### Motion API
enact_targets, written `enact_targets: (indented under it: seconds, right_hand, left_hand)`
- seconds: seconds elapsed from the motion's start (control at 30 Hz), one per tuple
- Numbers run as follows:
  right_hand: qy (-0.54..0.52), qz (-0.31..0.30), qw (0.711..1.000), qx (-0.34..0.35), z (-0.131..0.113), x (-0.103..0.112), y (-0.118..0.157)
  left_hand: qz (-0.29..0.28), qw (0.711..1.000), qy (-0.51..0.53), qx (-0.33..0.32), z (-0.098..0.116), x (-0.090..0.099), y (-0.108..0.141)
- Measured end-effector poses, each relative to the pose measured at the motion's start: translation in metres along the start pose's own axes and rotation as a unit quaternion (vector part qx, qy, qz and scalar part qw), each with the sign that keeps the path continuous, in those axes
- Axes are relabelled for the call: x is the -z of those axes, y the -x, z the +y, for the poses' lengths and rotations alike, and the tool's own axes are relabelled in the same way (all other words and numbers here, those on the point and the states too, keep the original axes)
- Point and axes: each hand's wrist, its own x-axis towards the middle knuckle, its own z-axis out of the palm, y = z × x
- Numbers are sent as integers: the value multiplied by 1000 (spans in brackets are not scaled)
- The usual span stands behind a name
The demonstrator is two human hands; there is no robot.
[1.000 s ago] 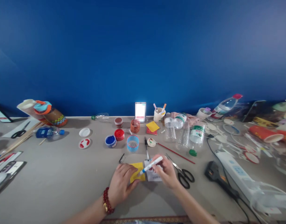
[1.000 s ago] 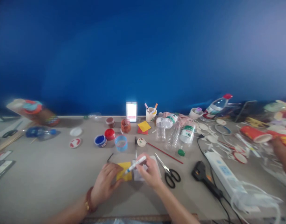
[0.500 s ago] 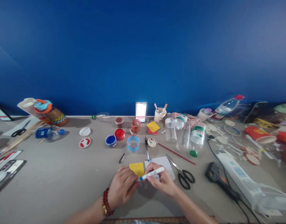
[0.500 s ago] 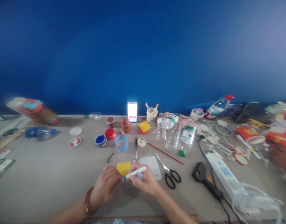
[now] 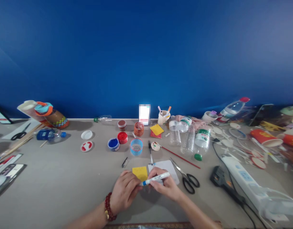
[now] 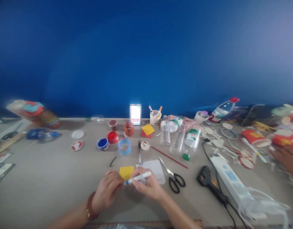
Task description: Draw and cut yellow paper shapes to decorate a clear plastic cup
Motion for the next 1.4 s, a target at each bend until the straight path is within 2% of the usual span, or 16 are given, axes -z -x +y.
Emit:
enact_targets:
  seconds: [0.1, 0.27, 0.7, 0.8, 0.9, 0.97, 1.0, 1.03, 1.07, 1.13, 1.17, 1.27, 1.4]
  right_hand:
    - [-7, -1, 1000, -1, 2, 0, 0]
    - [1, 3, 1000, 4, 3, -1, -1]
    - [22, -40, 999, -20, -9, 3, -5]
    - [57, -36, 998, 10, -9, 7, -5]
    - [148, 27, 986, 67, -14, 24, -9]
    - [239, 113, 960, 91, -16, 43, -20]
    - [306, 156, 933, 109, -17, 53, -29]
    - [378, 172, 902, 118, -17, 63, -40]
    - [455, 158, 870, 109, -17, 72, -52]
    - [618, 109, 778, 30, -14, 86, -80]
    - [639, 95, 763, 17, -12, 90, -95]
    - [668, 59, 742, 6, -3, 95, -134]
    - [697, 16, 717, -8, 9, 92, -164]
  left_hand:
    - [8, 1000, 3, -5, -1, 0, 0]
    - [-9, 1000, 3, 5, -2, -1, 1]
    - [-17, 1000, 4, 21, -11, -8, 5]
    - [-16, 999, 8, 28, -13, -9, 8]
    - [-7, 999, 4, 53, -13, -8, 9]
    - [-6, 998, 4, 55, -12, -8, 9]
    - [-13, 999, 6, 46, -11, -9, 8]
    - [-24, 999, 8, 35, -11, -9, 7]
    - [-37, 999, 8, 22, -10, -10, 5]
    - [-52, 999, -1, 0, -9, -11, 3]
    - [-52, 999, -8, -6, -8, -11, 2]
    - [-35, 999, -28, -4, -8, -9, 0]
    - [-17, 999, -47, 4, -9, -7, 2]
